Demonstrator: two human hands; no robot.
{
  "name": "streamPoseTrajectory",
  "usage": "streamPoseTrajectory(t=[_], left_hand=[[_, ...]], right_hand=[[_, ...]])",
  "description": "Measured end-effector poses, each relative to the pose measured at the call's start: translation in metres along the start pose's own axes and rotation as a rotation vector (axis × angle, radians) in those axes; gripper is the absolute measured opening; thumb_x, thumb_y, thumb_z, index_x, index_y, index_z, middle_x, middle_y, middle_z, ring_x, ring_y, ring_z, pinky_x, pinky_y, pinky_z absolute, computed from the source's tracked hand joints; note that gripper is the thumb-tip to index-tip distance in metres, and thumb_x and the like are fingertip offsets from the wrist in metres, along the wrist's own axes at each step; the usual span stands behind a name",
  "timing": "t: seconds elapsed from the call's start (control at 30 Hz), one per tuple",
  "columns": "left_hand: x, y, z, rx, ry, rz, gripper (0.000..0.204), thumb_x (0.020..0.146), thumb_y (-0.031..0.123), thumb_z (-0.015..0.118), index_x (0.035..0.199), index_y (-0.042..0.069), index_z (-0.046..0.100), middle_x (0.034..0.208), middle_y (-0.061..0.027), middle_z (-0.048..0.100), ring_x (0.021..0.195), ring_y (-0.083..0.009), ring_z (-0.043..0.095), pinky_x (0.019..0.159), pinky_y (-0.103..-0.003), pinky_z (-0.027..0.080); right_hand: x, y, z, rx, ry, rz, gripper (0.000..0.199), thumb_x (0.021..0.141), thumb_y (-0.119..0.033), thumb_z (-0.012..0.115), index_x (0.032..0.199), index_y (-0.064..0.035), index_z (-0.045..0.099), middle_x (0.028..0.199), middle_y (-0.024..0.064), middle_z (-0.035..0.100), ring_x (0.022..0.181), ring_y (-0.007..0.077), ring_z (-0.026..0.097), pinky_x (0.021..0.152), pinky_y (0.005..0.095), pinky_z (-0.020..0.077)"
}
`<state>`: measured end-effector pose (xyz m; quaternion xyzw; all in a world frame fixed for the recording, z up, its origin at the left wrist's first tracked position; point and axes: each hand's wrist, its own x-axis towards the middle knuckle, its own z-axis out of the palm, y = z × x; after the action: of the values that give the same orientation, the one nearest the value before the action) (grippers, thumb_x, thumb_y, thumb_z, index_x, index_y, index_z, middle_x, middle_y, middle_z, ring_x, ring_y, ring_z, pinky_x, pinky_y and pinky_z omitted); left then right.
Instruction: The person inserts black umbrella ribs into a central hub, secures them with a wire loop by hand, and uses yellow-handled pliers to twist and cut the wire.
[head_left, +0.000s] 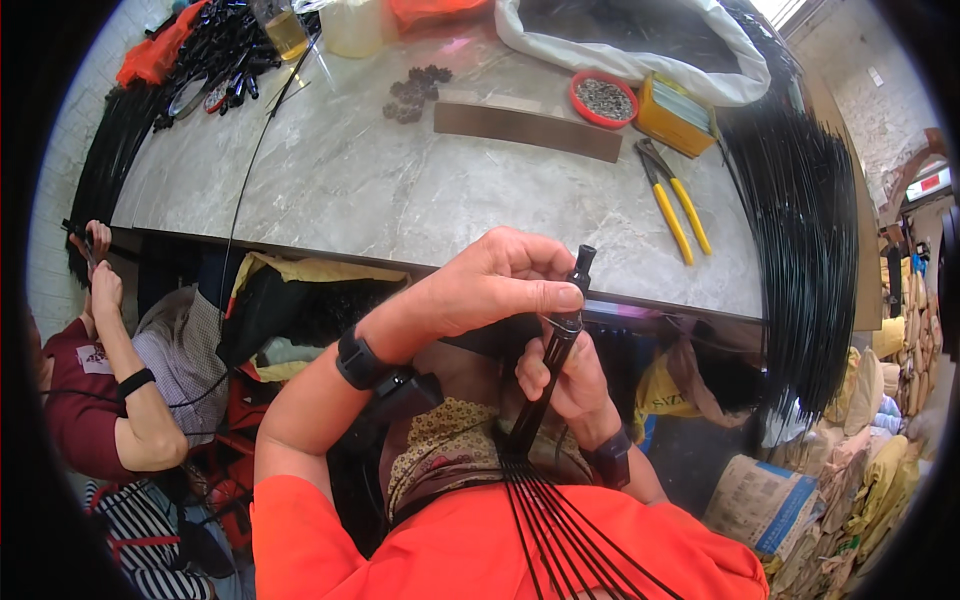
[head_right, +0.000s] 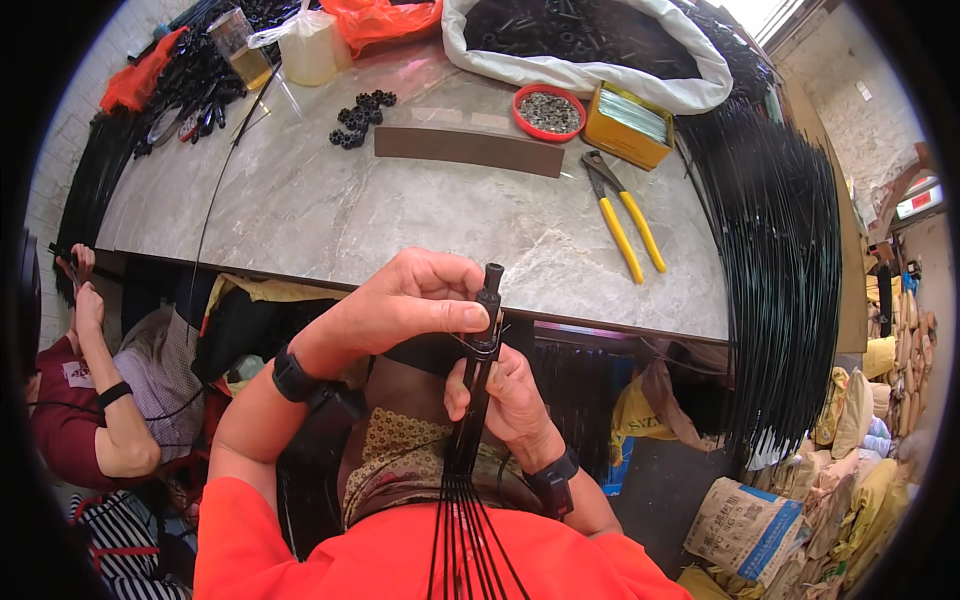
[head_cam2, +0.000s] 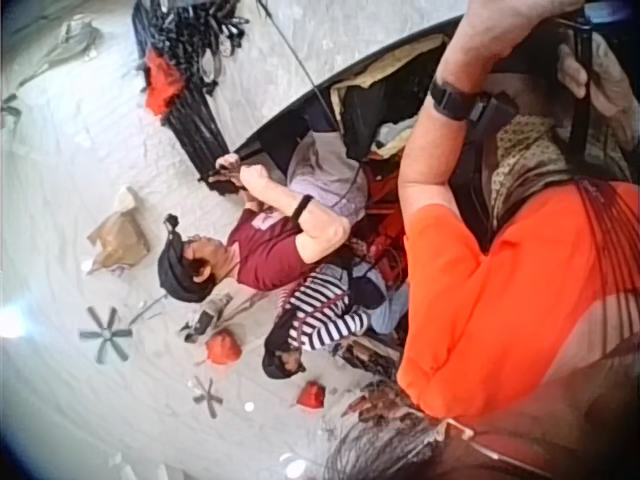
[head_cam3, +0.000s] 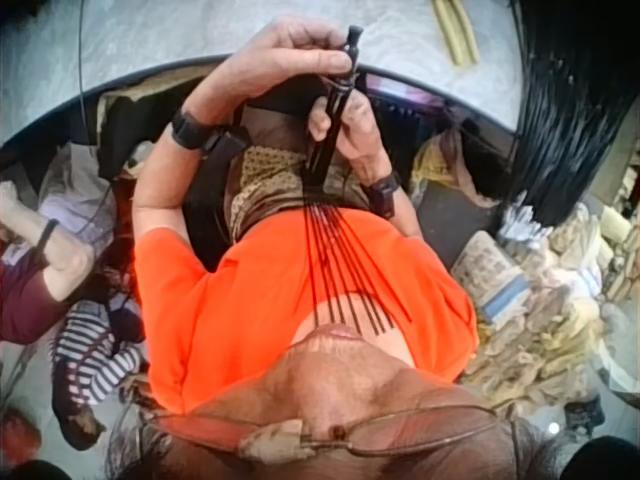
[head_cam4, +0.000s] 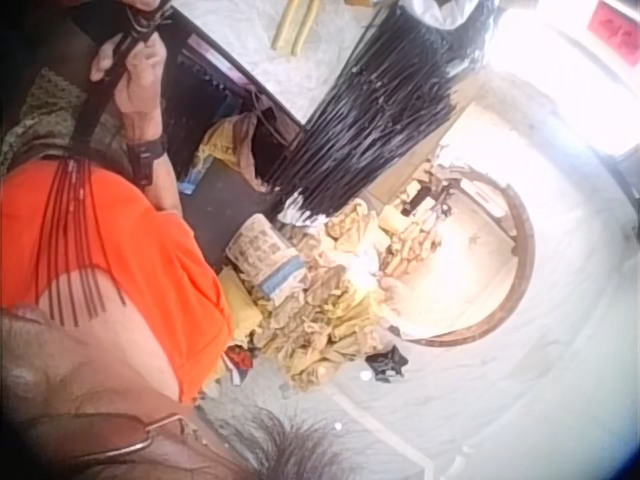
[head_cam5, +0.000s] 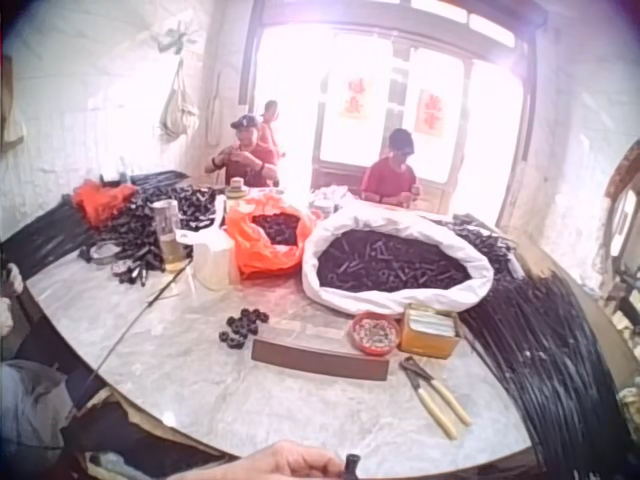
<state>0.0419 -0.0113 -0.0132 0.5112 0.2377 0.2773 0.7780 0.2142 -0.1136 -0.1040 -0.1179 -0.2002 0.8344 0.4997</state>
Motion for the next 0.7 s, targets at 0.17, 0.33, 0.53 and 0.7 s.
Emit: streamPoseTrajectory(t=[0.17, 0.33, 0.53, 0.7], left_hand=[[-0.004, 0.003, -0.001, 0.037, -0.015, 0.002, 0.019, 0.092, 0.014, 0.07, 0.099, -0.003, 0.063, 0.087, 0.0015, 0.061, 0.084, -0.0046, 0.056, 0.074, -0.021, 0.047], [-0.01, 0.006, 0.0, 0.028, -0.018, 0.002, 0.03, 0.091, 0.006, 0.067, 0.119, -0.003, 0.057, 0.097, -0.0031, 0.064, 0.092, -0.0088, 0.06, 0.083, -0.024, 0.049], [-0.025, 0.021, 0.01, 0.035, -0.023, 0.018, 0.07, 0.083, -0.003, 0.071, 0.144, 0.0, 0.037, 0.111, -0.0111, 0.063, 0.104, -0.0161, 0.062, 0.093, -0.029, 0.048], [-0.034, 0.016, 0.016, 0.018, 0.041, 0.044, 0.08, 0.079, -0.008, 0.074, 0.147, -0.001, 0.033, 0.113, -0.0118, 0.061, 0.104, -0.0185, 0.062, 0.094, -0.031, 0.048]], right_hand=[[-0.001, 0.002, 0.006, -0.094, 0.021, -0.018, 0.051, 0.094, -0.038, 0.066, 0.133, -0.0087, 0.051, 0.072, 0.0068, 0.058, 0.061, 0.0199, 0.057, 0.059, 0.0304, 0.046], [0.0, 0.003, 0.008, -0.055, 0.018, -0.017, 0.045, 0.093, -0.037, 0.068, 0.121, -0.0052, 0.055, 0.077, 0.011, 0.062, 0.066, 0.022, 0.062, 0.062, 0.0318, 0.0509], [0.002, 0.0, 0.01, -0.081, 0.012, -0.004, 0.044, 0.092, -0.039, 0.069, 0.111, -0.0016, 0.057, 0.083, 0.0134, 0.065, 0.072, 0.0224, 0.066, 0.066, 0.0318, 0.0555], [0.003, -0.003, 0.018, -0.125, -0.008, 0.017, 0.041, 0.095, -0.039, 0.066, 0.107, -0.0006, 0.059, 0.084, 0.0117, 0.066, 0.073, 0.0197, 0.067, 0.067, 0.0308, 0.0556]])
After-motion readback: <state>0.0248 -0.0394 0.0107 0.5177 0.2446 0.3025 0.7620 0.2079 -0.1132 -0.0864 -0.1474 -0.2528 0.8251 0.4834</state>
